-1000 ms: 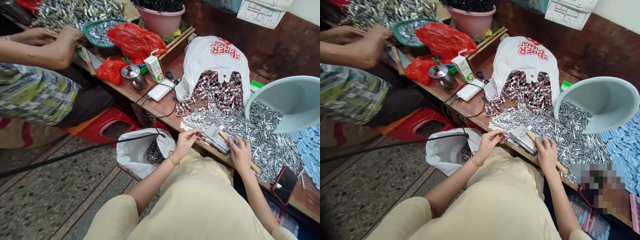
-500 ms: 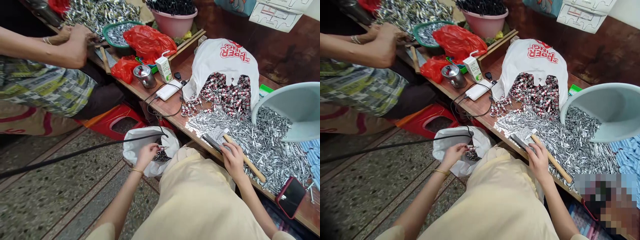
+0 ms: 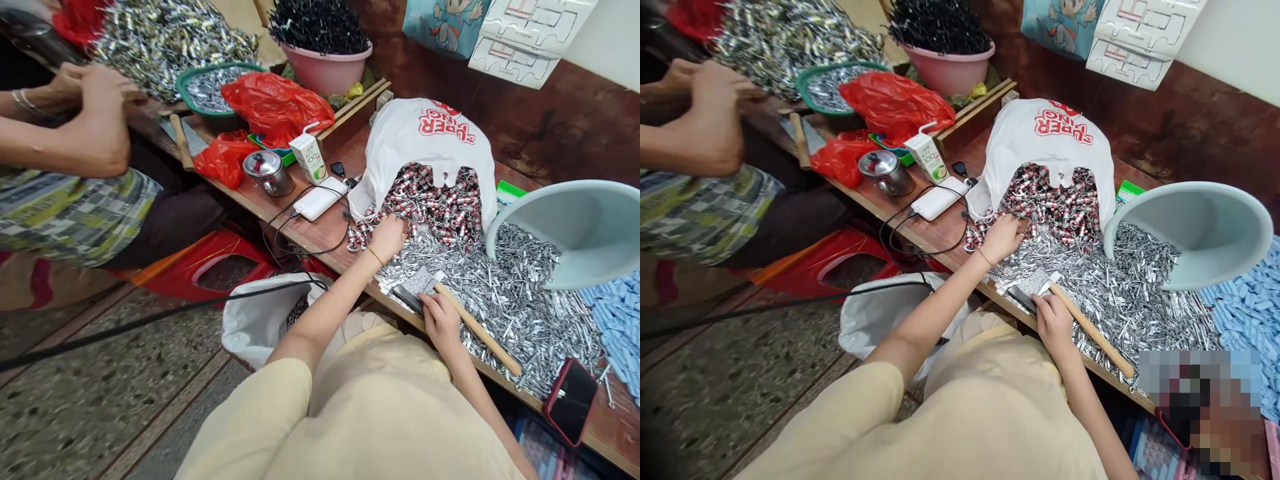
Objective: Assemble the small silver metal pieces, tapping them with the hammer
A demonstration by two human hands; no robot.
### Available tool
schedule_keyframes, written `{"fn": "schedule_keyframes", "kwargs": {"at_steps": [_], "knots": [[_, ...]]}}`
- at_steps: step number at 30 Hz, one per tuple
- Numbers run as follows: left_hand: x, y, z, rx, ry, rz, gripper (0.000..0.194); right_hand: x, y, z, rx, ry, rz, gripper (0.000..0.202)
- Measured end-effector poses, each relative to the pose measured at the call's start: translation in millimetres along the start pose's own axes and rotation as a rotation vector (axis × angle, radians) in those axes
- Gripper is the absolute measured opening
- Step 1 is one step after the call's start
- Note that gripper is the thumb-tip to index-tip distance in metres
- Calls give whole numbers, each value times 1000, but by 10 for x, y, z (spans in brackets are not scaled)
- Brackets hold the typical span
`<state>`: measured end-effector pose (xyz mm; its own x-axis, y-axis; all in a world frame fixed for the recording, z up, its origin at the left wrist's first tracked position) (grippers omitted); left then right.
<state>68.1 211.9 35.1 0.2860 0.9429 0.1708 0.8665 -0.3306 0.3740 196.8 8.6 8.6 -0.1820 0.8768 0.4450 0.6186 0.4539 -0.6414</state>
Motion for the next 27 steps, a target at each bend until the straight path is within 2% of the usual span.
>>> {"fn": "schedule_keyframes", "kwargs": {"at_steps": [1,3,6,8,11,14,16,19,21,22,25,27], "knots": [[129,-10,74,65,-22,-4,5,-1,5,-6,2,9,3,33],[236,-35,179,95,-37,13,7,5,12,-17,3,31,3,33],[139,-131,266,134,-36,33,6,19,29,-13,1,48,0,33],[24,-212,273,139,-17,33,12,21,49,15,9,36,10,33],[-97,-329,239,36,23,18,9,22,40,56,23,13,32,32],[-150,-531,184,-224,75,-82,10,71,-13,7,92,-7,53,31],[-186,-703,187,-476,96,-188,11,136,43,-162,165,12,132,29],[-262,-831,195,-673,104,-280,16,217,324,-687,114,156,320,25],[-316,-782,154,-628,95,-269,19,271,514,-1016,-51,194,390,24],[-342,-715,119,-577,89,-239,20,300,621,-1085,-141,139,427,22],[-437,-423,-26,-432,87,-80,21,316,900,-1060,-374,-104,515,16],[-534,-252,-123,-370,109,34,22,282,992,-1029,-469,-155,542,12]]}}
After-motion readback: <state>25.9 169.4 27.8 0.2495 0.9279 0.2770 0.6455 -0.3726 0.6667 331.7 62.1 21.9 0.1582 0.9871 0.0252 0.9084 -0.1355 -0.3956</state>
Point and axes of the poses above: each hand's wrist, its own x-axis towards the middle knuckle, its own z-axis out of the palm, y = z × x, the point moved 10 cm from there along x, towards the middle knuckle, and after that the axes turned 13 degrees about x, right-handed, at the moved point
